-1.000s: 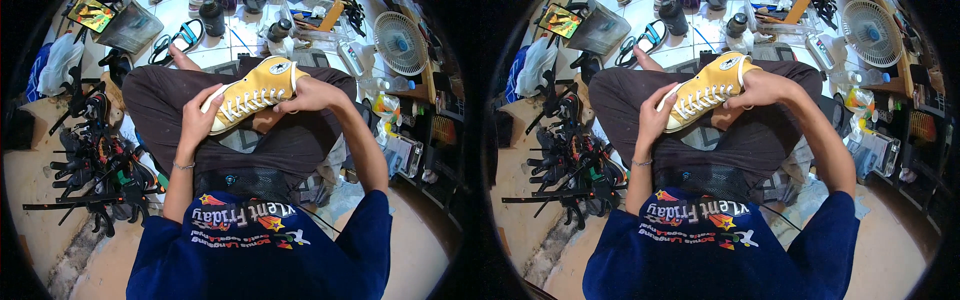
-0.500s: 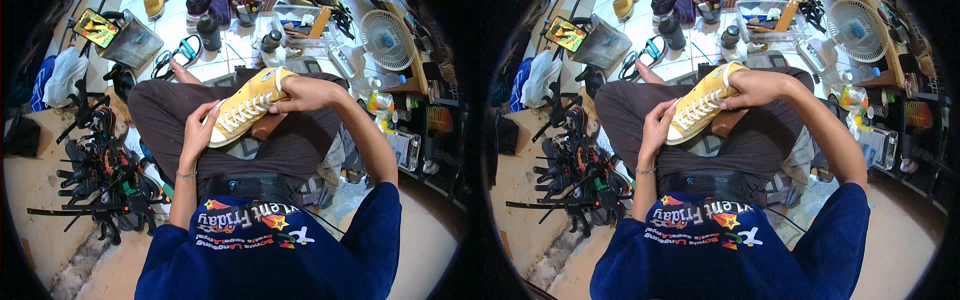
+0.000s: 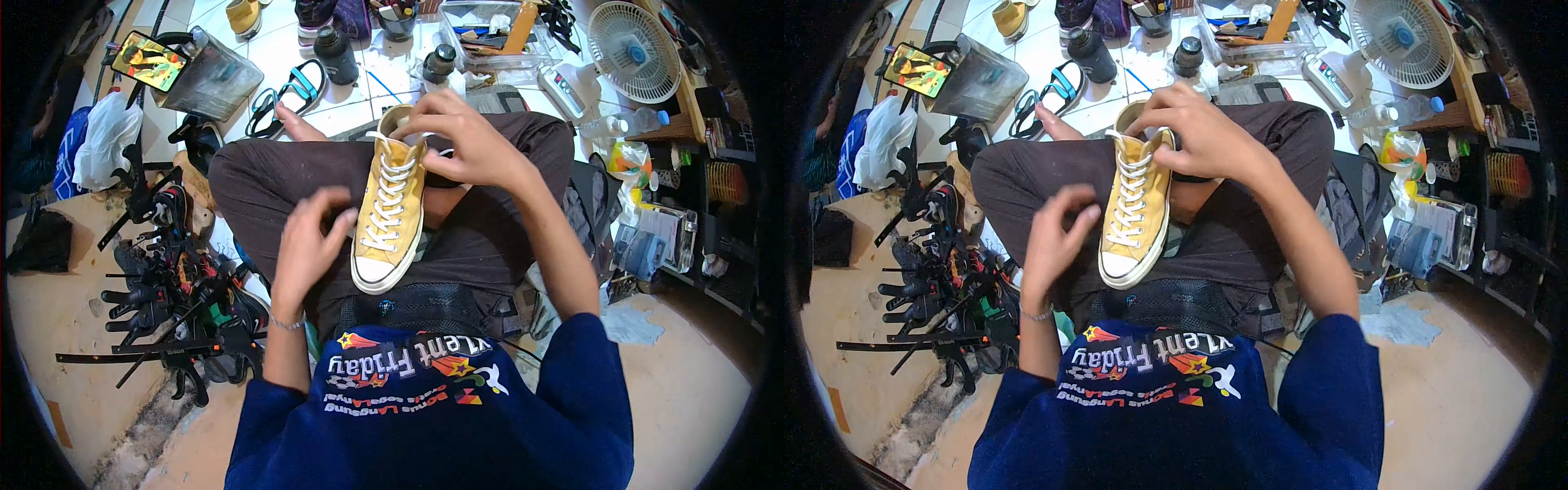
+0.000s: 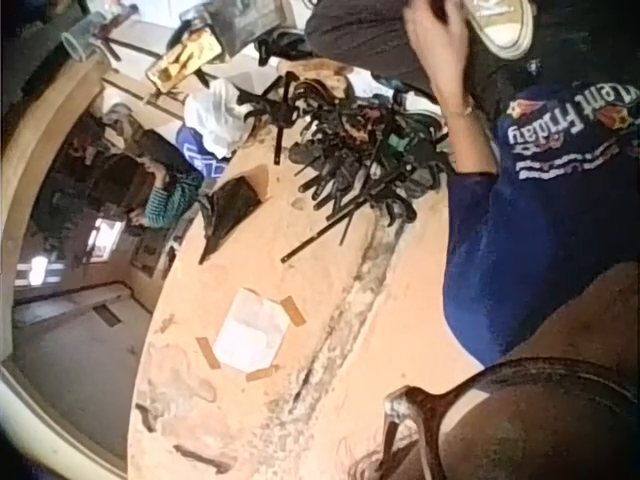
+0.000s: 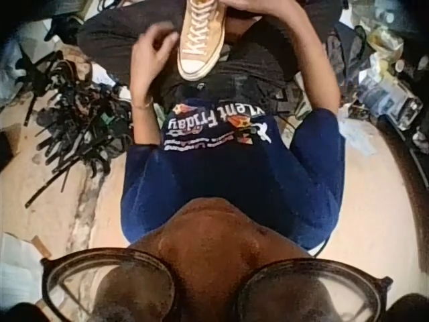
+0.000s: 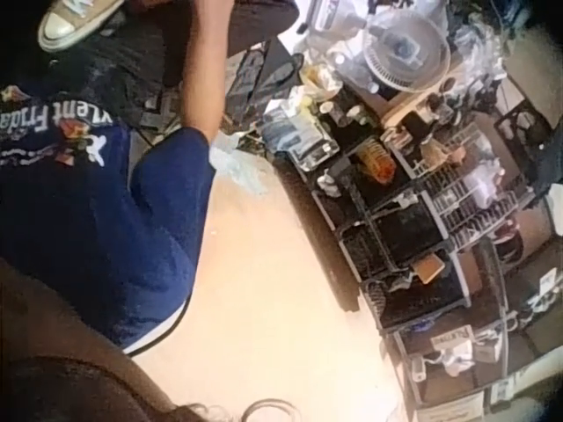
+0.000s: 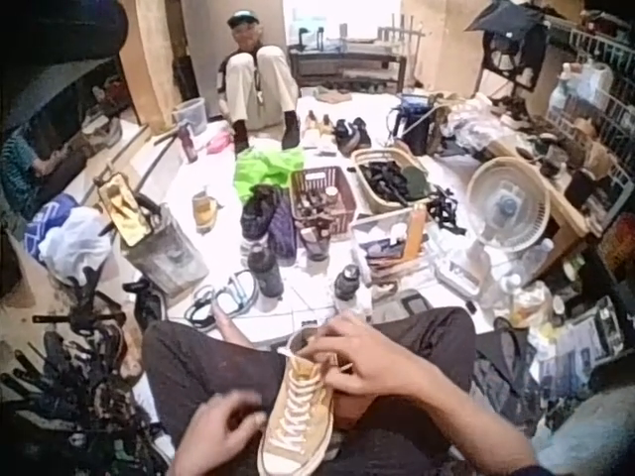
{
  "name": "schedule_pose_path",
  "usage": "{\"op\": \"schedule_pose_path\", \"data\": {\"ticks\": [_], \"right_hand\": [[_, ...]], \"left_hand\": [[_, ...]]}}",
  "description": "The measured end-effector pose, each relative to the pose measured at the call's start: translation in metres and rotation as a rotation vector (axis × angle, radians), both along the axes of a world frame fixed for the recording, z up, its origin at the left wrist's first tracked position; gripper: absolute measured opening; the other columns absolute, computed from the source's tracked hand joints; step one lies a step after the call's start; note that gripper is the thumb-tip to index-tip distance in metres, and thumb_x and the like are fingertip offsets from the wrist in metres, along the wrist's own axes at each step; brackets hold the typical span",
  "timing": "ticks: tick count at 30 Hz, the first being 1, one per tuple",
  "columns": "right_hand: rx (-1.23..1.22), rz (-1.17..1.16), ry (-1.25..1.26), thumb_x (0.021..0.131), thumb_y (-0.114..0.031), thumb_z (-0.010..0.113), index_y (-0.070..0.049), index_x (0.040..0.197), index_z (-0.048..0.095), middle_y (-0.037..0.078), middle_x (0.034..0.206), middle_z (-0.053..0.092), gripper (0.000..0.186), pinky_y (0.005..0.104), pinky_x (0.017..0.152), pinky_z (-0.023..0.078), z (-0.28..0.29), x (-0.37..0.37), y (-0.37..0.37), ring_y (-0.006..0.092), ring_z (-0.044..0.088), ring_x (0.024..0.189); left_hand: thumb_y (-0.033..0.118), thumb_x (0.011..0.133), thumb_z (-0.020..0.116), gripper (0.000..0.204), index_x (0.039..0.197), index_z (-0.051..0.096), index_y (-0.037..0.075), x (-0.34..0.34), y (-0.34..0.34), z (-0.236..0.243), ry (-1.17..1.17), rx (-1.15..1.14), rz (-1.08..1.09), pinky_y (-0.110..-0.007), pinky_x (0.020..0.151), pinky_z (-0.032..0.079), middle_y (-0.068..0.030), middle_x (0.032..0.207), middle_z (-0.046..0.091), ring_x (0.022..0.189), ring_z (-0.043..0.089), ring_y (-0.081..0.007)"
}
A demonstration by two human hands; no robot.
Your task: Relacing a high-top sneaker and inspecting its interior for repair.
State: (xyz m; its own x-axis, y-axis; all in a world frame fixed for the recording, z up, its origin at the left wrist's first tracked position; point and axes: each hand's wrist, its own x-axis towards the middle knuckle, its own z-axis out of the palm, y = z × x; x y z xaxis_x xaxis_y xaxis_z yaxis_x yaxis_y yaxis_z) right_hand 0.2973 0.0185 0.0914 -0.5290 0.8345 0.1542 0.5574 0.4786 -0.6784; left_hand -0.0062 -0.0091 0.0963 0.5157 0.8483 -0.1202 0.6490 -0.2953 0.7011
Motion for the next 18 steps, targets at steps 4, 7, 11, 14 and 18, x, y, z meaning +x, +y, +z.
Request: {"op": "schedule_pose_path", "data": {"ticks": [4, 7, 11, 14, 18], "right_hand": [[0.278, -0.363, 0.171, 0.075, -0.016, 0.069, -0.003, 0.118, 0.057, 0.013, 0.092, 0.065, 0.047, 0.0389, 0.088, 0.049, -0.021, -0.008, -0.014, 0.0302, 0.06, 0.099], [-0.29, -0.535, 0.235, 0.084, -0.022, 0.07, -0.001, 0.103, 0.059, 0.011, 0.071, 0.062, 0.03, 0.0318, 0.056, 0.046, -0.016, -0.013, -0.024, 0.0189, 0.057, 0.055], [-0.256, -0.585, 0.101, 0.087, -0.022, 0.07, 0.002, 0.079, 0.064, 0.008, 0.053, 0.053, 0.026, 0.031, 0.048, 0.04, 0.024, -0.011, -0.041, 0.0164, 0.049, 0.045], [-0.264, -0.511, 0.292, 0.088, -0.02, 0.069, 0.002, 0.084, 0.066, 0.01, 0.057, 0.057, 0.023, 0.03, 0.048, 0.04, 0.053, -0.029, -0.056, 0.0164, 0.049, 0.047], [-0.302, -0.353, 0.201, 0.087, -0.019, 0.069, 0.003, 0.086, 0.068, 0.015, 0.09, 0.061, 0.022, 0.0359, 0.065, 0.048, 0.07, -0.056, -0.069, 0.0238, 0.062, 0.076]], "left_hand": [[0.013, 0.095, 0.06, 0.049, 0.141, 0.046, 0.008, 0.038, 0.061, -0.006, -0.414, 0.034, -0.07, -0.036, 0.105, 0.039, -0.014, 0.149, 0.042, 0.133, 0.044, -0.0242], [0.015, 0.098, 0.057, 0.047, 0.142, 0.044, 0.006, 0.058, 0.084, -0.019, -0.435, -0.058, -0.25, -0.037, 0.106, 0.04, -0.0127, 0.146, 0.045, 0.132, 0.045, -0.0224], [0.011, 0.097, 0.06, 0.035, 0.13, 0.054, 0.0, 0.047, 0.084, -0.03, -0.569, -0.307, -0.129, -0.03, 0.093, 0.048, -0.0094, 0.124, 0.061, 0.106, 0.062, -0.0155], [0.008, 0.095, 0.062, 0.023, 0.116, 0.062, -0.001, 0.036, 0.084, -0.032, -0.478, -0.375, -0.143, -0.026, 0.084, 0.051, -0.006, 0.104, 0.067, 0.091, 0.064, -0.0107], [0.011, 0.094, 0.065, 0.016, 0.101, 0.066, -0.004, 0.023, 0.078, -0.015, -0.418, -0.441, -0.265, -0.024, 0.072, 0.048, -0.0018, 0.087, 0.065, 0.081, 0.059, -0.0074]]}}
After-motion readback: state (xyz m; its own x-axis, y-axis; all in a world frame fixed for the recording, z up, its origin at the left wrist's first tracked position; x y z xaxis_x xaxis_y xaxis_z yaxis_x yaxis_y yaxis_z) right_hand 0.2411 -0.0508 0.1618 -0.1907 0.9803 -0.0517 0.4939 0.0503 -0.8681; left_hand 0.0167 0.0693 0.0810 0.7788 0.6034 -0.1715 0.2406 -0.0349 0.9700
